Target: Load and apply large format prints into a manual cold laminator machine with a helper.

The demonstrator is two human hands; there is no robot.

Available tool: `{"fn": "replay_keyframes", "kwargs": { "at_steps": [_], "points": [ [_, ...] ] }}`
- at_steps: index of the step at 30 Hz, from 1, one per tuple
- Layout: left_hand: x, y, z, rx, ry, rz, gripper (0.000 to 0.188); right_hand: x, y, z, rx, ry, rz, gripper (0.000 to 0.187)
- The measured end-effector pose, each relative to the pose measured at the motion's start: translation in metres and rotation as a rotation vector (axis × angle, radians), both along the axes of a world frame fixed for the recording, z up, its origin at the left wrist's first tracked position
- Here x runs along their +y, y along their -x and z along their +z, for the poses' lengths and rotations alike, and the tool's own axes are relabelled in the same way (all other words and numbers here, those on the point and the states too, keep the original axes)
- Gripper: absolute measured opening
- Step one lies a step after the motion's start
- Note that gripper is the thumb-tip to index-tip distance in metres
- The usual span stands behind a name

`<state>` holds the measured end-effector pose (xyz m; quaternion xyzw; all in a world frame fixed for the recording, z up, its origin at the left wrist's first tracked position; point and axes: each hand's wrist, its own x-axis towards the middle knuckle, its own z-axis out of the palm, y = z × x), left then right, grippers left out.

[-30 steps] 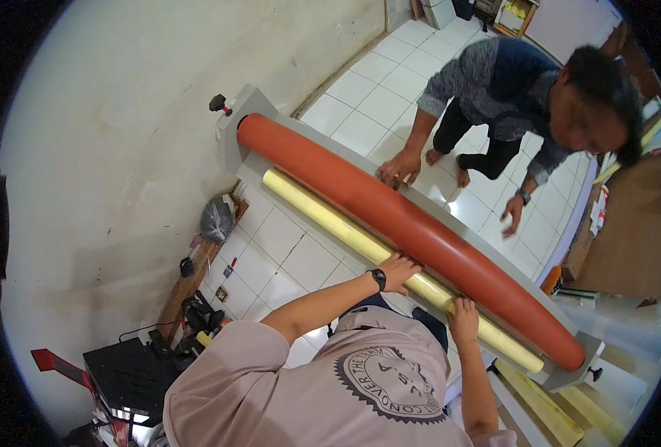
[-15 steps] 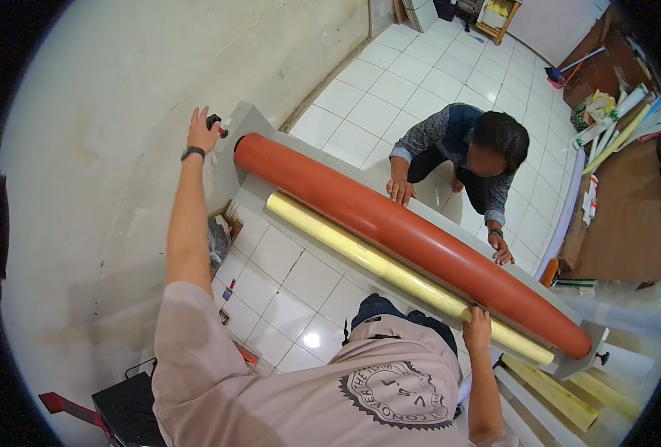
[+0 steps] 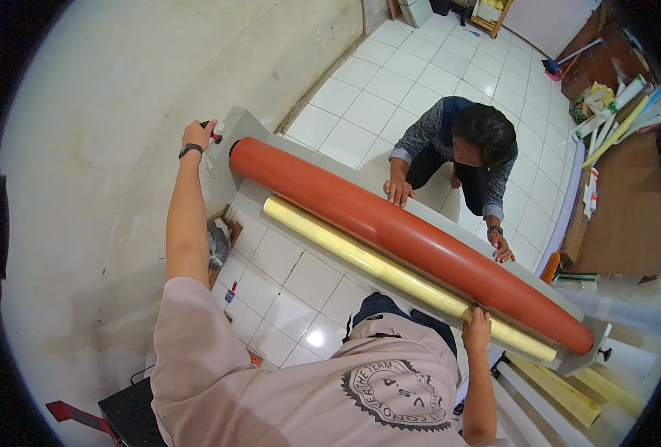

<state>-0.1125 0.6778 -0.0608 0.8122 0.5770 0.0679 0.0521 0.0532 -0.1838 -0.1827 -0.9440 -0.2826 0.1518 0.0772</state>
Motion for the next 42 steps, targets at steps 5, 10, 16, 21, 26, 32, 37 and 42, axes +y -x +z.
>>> {"fn": "replay_keyframes", "kwargs": {
  "at_steps": [5, 10, 16, 21, 26, 32, 37, 42],
  "points": [
    [-0.015, -0.008, 0.015, 0.052, 0.025, 0.102, 0.064, 0.007, 0.003, 0.005, 0.000, 0.023, -0.021, 0.050],
    [-0.023, -0.005, 0.014, -0.065, -0.012, 0.270, 0.063, 0.006, 0.003, 0.002, -0.011, 0.040, -0.011, 0.054],
    [-0.050, 0.009, -0.022, -0.273, -0.010, 0.163, 0.070, 0.001, 0.003, 0.001, -0.025, -0.004, 0.010, 0.049],
    [-0.151, 0.018, -0.106, -0.520, -0.077, 0.072, 0.073, 0.000, 0.000, 0.002, -0.015, -0.006, 0.027, 0.051],
    [-0.297, 0.019, -0.168, -0.518, -0.037, 0.012, 0.061, 0.002, 0.003, 0.005, -0.016, -0.002, 0.041, 0.049],
    [-0.467, 0.004, -0.166, -0.258, 0.208, -0.748, 0.058, 0.000, 0.004, 0.004, 0.000, 0.001, 0.014, 0.050],
    [-0.520, -0.006, -0.154, -0.233, 0.309, -1.038, 0.059, 0.000, 0.002, 0.003, 0.010, 0.023, 0.036, 0.054],
    [-0.519, -0.017, -0.171, -0.202, 0.246, -1.022, 0.054, -0.002, -0.003, -0.007, -0.090, 0.138, 0.132, 0.082]
  ]
}}
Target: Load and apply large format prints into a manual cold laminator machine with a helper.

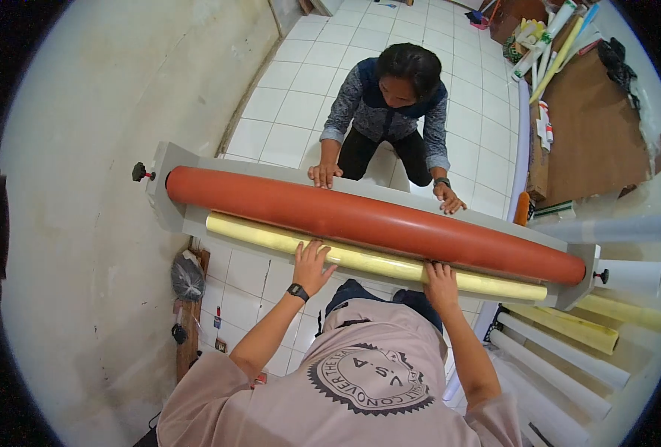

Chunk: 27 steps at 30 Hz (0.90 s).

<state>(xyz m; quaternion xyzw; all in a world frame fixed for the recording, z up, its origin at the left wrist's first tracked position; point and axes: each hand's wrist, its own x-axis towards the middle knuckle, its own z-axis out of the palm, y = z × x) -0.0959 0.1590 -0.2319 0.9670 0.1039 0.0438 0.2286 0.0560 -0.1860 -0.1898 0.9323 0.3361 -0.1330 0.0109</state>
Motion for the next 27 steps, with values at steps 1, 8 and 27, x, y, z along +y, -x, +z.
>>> {"fn": "replay_keyframes", "kwargs": {
  "at_steps": [1, 8, 27],
  "points": [
    [0.000, -0.001, 0.001, 0.013, -0.023, 0.020, 0.053, 0.000, -0.002, -0.006, -0.034, 0.013, 0.051, 0.080],
    [-0.028, 0.007, 0.003, 0.010, -0.117, 0.199, 0.053, -0.008, -0.008, -0.028, -0.019, -0.122, 0.161, 0.069],
    [-0.146, -0.022, -0.020, -0.570, 2.183, 1.314, 0.107, 0.004, -0.023, 0.033, 0.280, -0.170, 0.233, 0.058]
  ]
}}
